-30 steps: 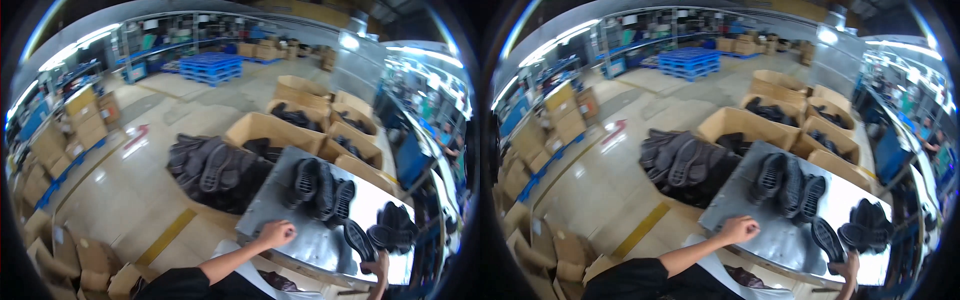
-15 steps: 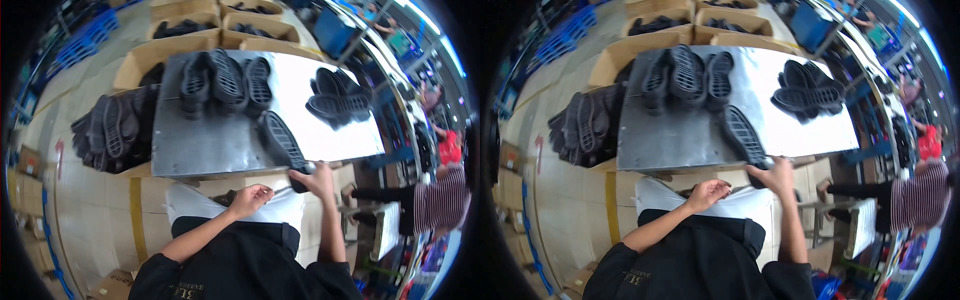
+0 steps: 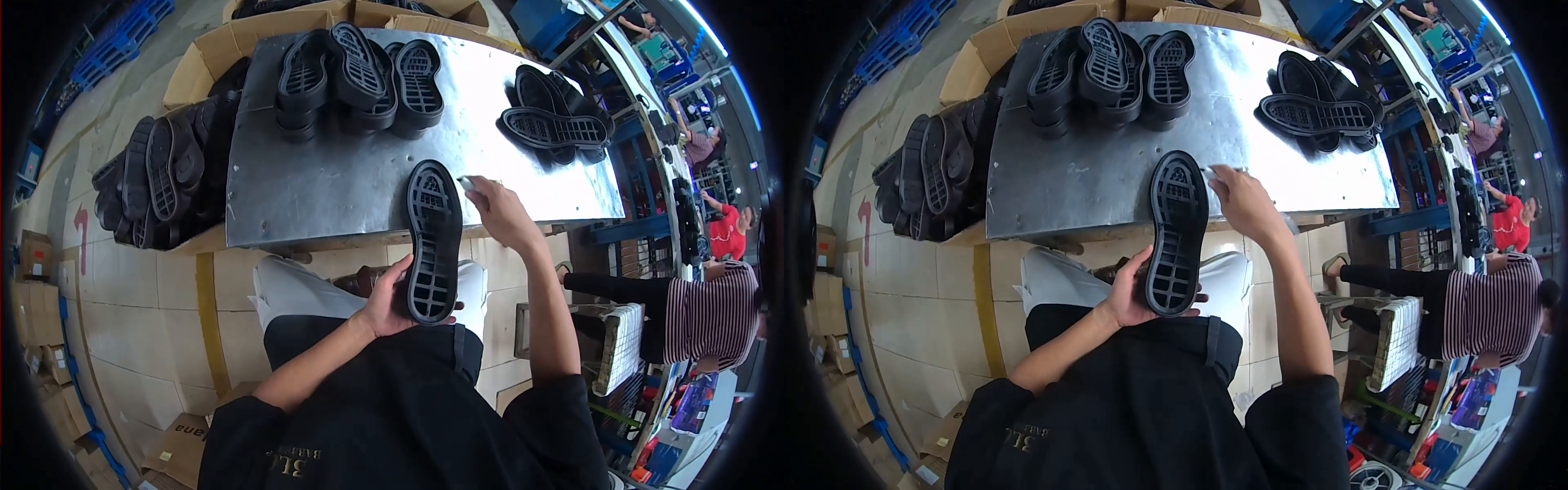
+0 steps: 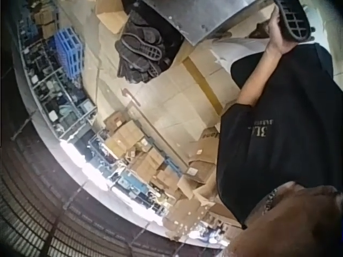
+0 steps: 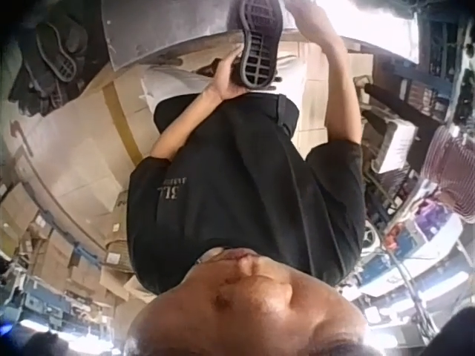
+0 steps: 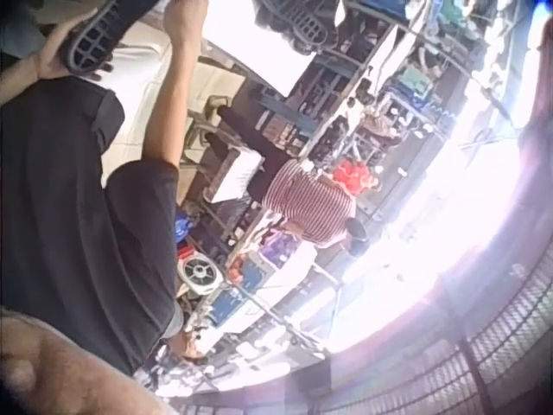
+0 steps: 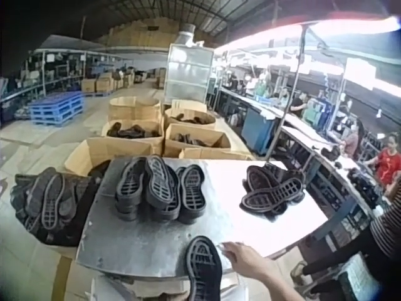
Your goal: Cleaning and preparing rubber shoe soles using a cloth and cleaning agent at a factory workstation.
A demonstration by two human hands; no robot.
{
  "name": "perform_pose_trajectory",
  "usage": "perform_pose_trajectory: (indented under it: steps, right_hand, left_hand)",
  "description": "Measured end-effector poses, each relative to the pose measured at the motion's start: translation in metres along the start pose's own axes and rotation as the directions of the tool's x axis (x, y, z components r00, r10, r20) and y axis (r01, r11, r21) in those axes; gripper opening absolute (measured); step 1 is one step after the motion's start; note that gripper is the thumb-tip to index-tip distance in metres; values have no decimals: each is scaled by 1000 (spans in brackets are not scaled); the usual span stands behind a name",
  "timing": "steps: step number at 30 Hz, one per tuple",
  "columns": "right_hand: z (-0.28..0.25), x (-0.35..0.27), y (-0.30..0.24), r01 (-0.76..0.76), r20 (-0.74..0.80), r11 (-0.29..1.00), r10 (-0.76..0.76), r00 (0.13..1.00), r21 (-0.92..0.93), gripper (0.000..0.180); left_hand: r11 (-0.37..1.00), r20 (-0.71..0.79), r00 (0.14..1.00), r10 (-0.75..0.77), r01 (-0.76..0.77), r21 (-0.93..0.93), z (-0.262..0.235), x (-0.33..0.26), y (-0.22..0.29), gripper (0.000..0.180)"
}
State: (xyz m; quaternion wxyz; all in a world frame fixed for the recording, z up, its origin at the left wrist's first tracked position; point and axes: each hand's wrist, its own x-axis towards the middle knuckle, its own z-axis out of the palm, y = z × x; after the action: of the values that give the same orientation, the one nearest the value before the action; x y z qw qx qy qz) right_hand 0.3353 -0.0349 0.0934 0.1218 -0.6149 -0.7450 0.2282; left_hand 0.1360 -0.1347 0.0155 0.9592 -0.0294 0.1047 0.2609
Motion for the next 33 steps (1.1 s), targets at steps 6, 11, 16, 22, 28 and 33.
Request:
perform_pose_trajectory:
  steps: [6, 11, 16, 22, 28, 33]
  right_hand:
    - [20, 35, -22, 85, -89, 905, -134, 987, -417, 23]
    - [40, 56, -15, 133, -168, 768, -299, 939, -626, 11]
    - [41, 63, -27, 145, -120, 677, -330, 936, -722, 9]
    - [43, 61, -34, 167, -90, 605, -372, 924, -778, 7]
    - [48, 57, -43, 206, -63, 570, -416, 907, -796, 6]
    - [47, 48, -46, 242, -25, 570, -420, 907, -785, 8]
  left_hand:
    - [994, 7, 998, 67, -67, -81, -14, 9, -3, 68]
    - [993, 21, 993, 115, -115, -34, -14, 11, -6, 66]
    - [990, -17, 991, 135, -135, -37, -12, 13, -7, 65]
    - [982, 16, 982, 188, -188, 23, -6, 14, -2, 63]
    - [993, -47, 993, 107, -108, -36, -8, 3, 10, 62]
    - [995, -84, 992, 96, -98, -23, -7, 3, 13, 61]
